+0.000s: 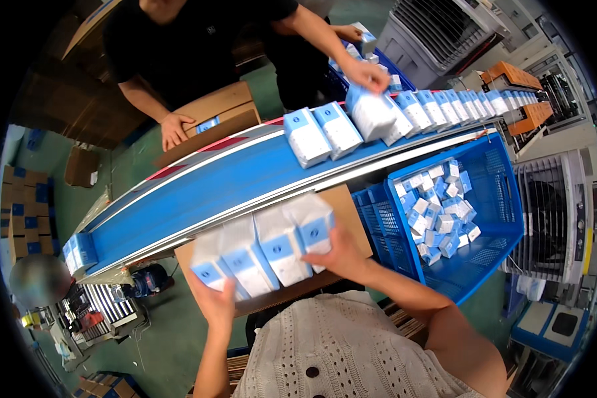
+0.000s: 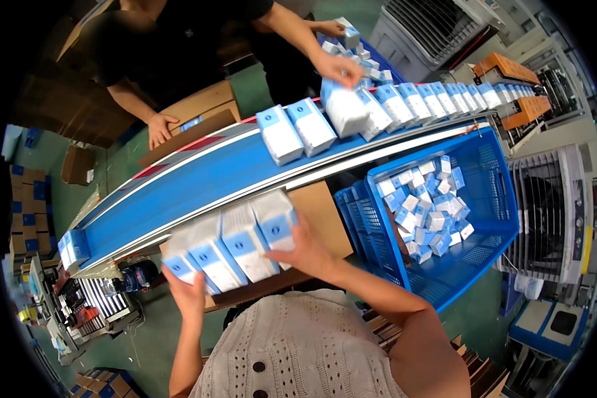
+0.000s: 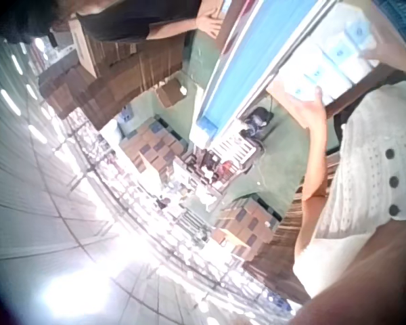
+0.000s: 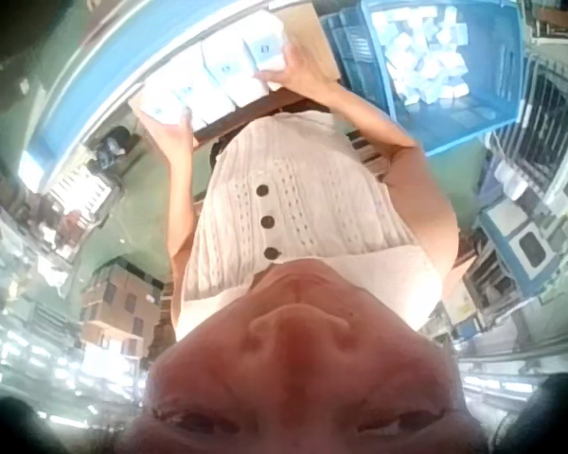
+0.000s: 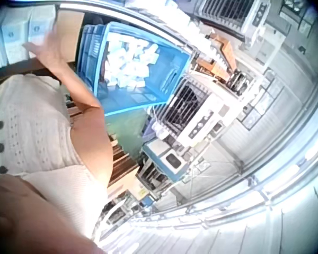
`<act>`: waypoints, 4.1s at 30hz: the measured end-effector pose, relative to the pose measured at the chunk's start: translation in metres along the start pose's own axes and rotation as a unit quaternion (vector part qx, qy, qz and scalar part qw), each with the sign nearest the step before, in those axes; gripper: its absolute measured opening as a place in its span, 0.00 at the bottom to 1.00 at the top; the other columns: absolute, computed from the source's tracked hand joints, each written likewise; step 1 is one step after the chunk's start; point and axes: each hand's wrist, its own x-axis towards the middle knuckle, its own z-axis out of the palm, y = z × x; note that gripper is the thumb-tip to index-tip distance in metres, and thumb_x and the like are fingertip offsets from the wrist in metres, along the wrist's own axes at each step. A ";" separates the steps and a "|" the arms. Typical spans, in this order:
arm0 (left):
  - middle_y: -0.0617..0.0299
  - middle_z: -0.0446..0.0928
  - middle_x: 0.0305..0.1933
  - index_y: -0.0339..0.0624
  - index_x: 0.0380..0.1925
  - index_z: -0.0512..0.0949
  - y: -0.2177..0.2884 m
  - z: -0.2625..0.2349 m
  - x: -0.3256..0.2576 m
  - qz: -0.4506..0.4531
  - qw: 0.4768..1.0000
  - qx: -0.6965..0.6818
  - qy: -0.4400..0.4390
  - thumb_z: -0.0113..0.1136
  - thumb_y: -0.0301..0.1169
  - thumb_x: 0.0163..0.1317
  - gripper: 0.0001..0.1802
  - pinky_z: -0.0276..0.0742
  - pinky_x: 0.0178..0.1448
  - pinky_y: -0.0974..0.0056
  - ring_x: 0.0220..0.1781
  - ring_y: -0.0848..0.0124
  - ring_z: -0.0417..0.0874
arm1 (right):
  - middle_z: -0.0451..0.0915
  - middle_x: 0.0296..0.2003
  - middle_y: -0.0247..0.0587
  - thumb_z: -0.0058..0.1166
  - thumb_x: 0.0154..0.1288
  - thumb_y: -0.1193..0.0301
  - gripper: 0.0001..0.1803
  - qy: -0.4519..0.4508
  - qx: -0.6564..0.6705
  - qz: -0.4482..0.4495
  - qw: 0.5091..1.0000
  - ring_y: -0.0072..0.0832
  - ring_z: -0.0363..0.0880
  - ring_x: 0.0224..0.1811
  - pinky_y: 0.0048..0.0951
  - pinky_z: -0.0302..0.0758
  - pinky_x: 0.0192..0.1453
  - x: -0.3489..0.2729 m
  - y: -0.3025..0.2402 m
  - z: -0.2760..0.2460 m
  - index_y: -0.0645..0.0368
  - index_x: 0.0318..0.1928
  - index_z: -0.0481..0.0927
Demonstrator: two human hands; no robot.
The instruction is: The person packs small white boxes into larger cardboard cartons, places the cartons on a roller conveyor, and fetches new flattened cardboard to assemble more cartons.
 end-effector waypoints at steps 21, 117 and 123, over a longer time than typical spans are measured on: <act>0.60 0.65 0.57 0.44 0.53 0.67 -0.069 0.234 0.023 0.356 0.706 0.323 -0.520 0.48 0.24 0.51 0.25 0.55 0.65 0.58 0.64 0.61 0.58 | 0.69 0.34 0.51 0.53 0.50 0.63 0.15 0.161 -0.301 -0.045 0.939 0.48 0.71 0.36 0.44 0.68 0.39 0.135 0.007 -0.038 0.62 0.32 0.70; 0.41 0.73 0.46 0.33 0.56 0.58 -0.146 -0.050 0.200 -0.028 0.999 0.041 0.010 0.49 0.41 0.61 0.30 0.70 0.48 0.60 0.48 0.52 0.76 | 0.72 0.39 0.42 0.59 0.51 0.65 0.25 -0.114 0.404 -0.010 0.907 0.25 0.70 0.42 0.27 0.69 0.47 0.177 -0.106 0.082 0.66 0.46 0.68; 0.43 0.72 0.48 0.31 0.56 0.59 -0.126 -0.041 0.198 -0.021 1.000 0.009 0.004 0.48 0.40 0.62 0.28 0.67 0.52 0.63 0.49 0.59 0.74 | 0.69 0.31 0.43 0.59 0.51 0.67 0.17 0.502 -0.199 -0.402 0.740 0.38 0.68 0.39 0.37 0.66 0.41 0.158 -0.119 -0.174 0.65 0.35 0.71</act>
